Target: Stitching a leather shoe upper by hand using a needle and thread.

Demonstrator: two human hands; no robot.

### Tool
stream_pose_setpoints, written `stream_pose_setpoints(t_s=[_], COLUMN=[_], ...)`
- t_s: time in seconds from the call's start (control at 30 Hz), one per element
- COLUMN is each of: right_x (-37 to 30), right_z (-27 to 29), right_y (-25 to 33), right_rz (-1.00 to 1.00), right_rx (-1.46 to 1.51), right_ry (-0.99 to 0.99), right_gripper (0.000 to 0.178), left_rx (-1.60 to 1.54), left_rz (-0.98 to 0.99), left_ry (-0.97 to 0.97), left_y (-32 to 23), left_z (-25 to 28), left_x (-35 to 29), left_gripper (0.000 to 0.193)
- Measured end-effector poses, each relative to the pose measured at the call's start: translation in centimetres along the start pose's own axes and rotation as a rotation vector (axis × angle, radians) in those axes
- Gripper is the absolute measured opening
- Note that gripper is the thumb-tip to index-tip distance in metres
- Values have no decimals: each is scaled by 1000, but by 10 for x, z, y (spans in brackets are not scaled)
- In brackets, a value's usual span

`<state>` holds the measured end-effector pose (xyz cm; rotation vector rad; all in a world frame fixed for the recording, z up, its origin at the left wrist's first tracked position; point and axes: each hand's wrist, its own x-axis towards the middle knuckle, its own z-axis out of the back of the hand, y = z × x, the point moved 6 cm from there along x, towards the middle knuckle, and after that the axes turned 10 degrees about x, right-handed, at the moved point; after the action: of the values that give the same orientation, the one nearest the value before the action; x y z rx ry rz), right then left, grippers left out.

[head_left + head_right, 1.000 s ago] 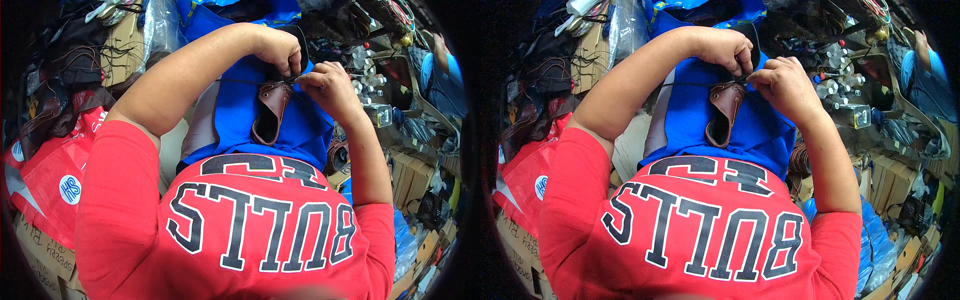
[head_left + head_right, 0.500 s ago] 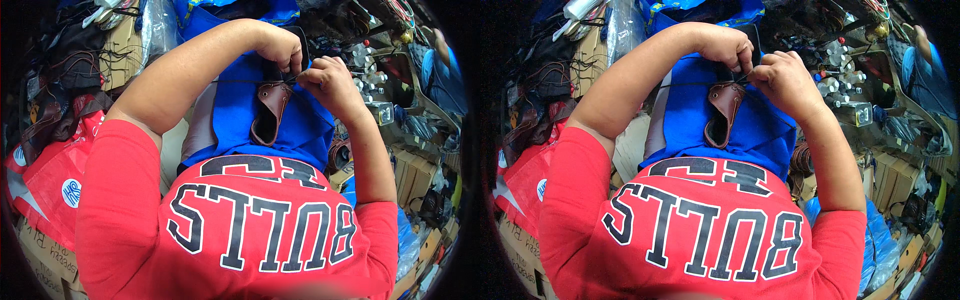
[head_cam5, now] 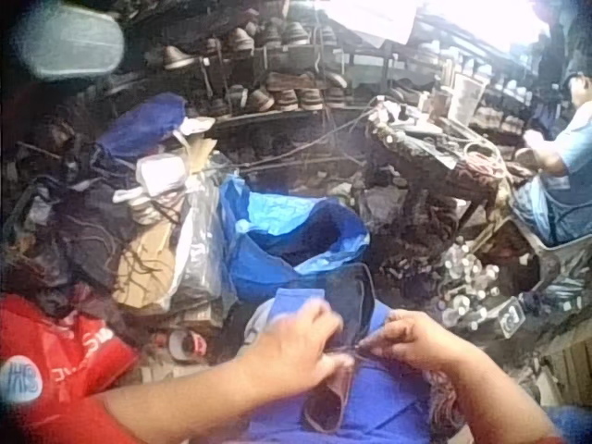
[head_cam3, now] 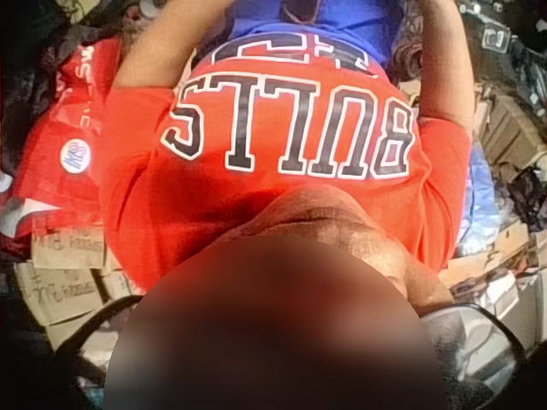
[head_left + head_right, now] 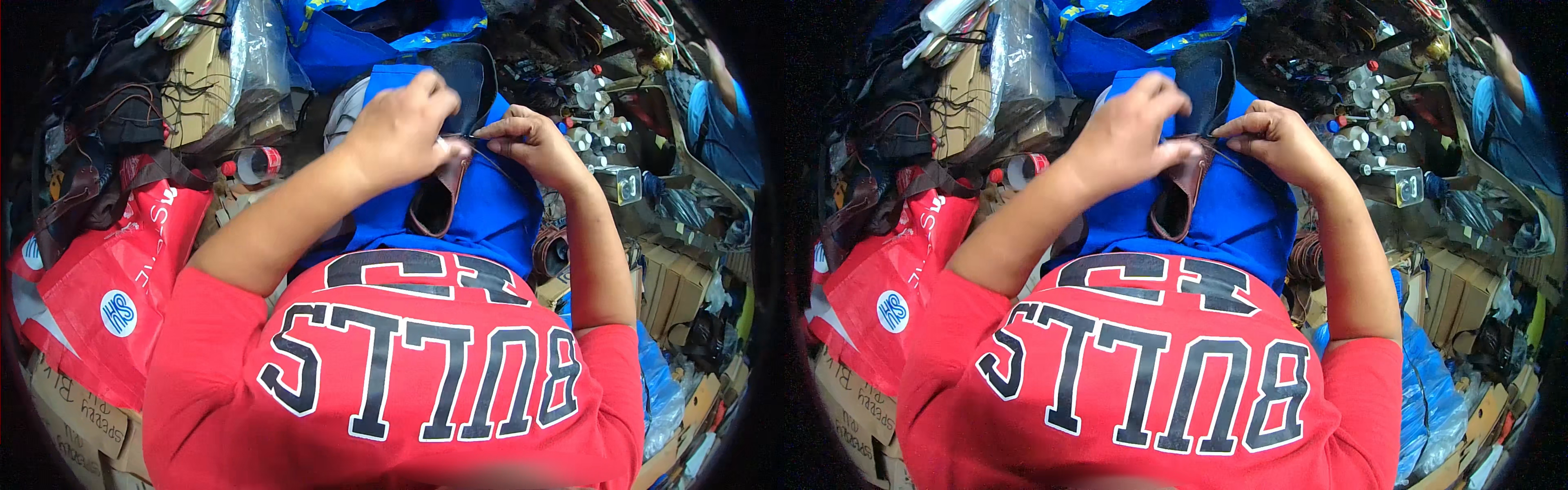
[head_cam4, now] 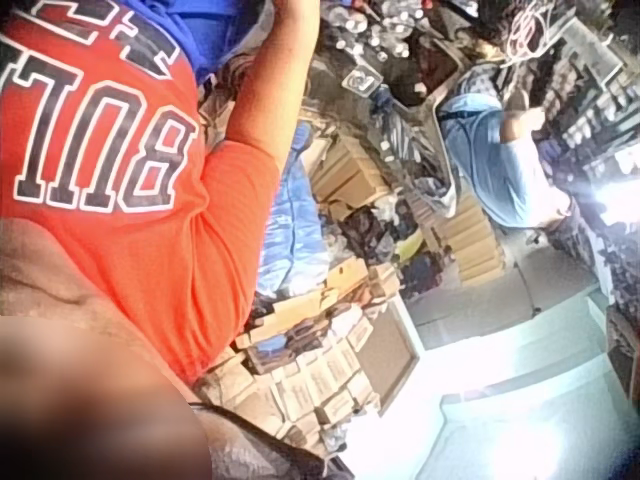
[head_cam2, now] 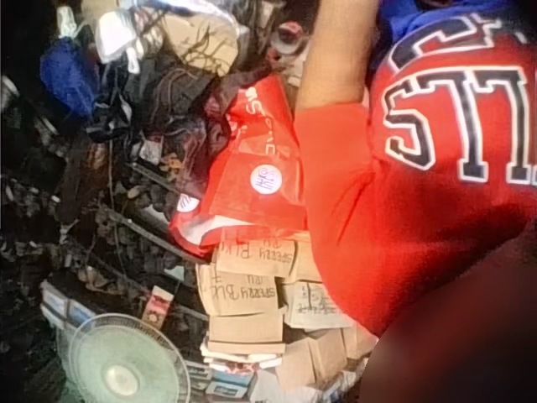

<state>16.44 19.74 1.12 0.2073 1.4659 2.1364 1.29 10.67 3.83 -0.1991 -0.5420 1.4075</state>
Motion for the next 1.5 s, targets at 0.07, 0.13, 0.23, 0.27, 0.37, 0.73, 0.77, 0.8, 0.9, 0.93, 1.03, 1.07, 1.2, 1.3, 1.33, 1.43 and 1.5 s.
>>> stream_pose_setpoints(t_s=[0.07, 0.13, 0.23, 0.27, 0.37, 0.73, 0.77, 0.8, 0.9, 0.93, 1.03, 1.07, 1.2, 1.3, 1.33, 1.43, 1.5], right_x=[3, 6, 7, 7, 6, 10, 11, 11, 10, 6, -7, -11, -26, -33, -38, -44, -46], right_z=[0, -1, -3, -4, -5, -11, -12, -12, -18, -19, -20, -19, -20, -32, -37, -46, -49], right_y=[-3, -4, -3, -4, -7, -14, -12, -9, 5, 10, 13, 15, 17, 20, 25, 27, 30], right_rz=[-24, -53, -67, -84, -98, -9, 11, 15, 139, 175, 91, 85, 61, 114, 179, 215, 252], right_rx=[46, 83, 103, 91, 88, 102, 86, 48, -96, -101, -90, -76, -145, -334, -434, -540, -609], right_ry=[45, 85, 137, 141, 143, 20, -17, -68, -141, -181, -201, -208, -239, -260, -313, -364, -397], right_gripper=[21, 22, 23, 24, 26, 26, 24, 22, 16, 14, 16, 16, 19, 24, 26, 31, 32], left_rx=[26, 14, -16, -19, -35, 6, 1, -5, 18, 21, -18, -22, 75, 185, 112, -85, -124], left_rz=[68, 91, 135, 139, 122, -60, -73, -93, -87, -91, -96, -60, 225, 242, 176, 171, 129], left_ry=[104, 99, 32, 21, -13, -236, -244, -239, -239, -243, -224, -210, -196, -139, -100, -21, -75], left_y=[1, 2, 1, 1, -1, -2, -3, -5, -4, -3, 9, 20, 79, 86, 77, 49, 30], left_z=[-7, -9, -11, -12, -13, -11, -11, -11, -13, -12, -3, 4, 46, 61, 59, 45, 44], left_x=[-16, -23, -26, -27, -32, -31, -31, -31, -32, -34, -37, -38, -40, -42, -45, -54, -59], left_gripper=[39, 38, 36, 34, 29, 17, 18, 18, 15, 15, 11, 10, 10, 21, 24, 28, 26])
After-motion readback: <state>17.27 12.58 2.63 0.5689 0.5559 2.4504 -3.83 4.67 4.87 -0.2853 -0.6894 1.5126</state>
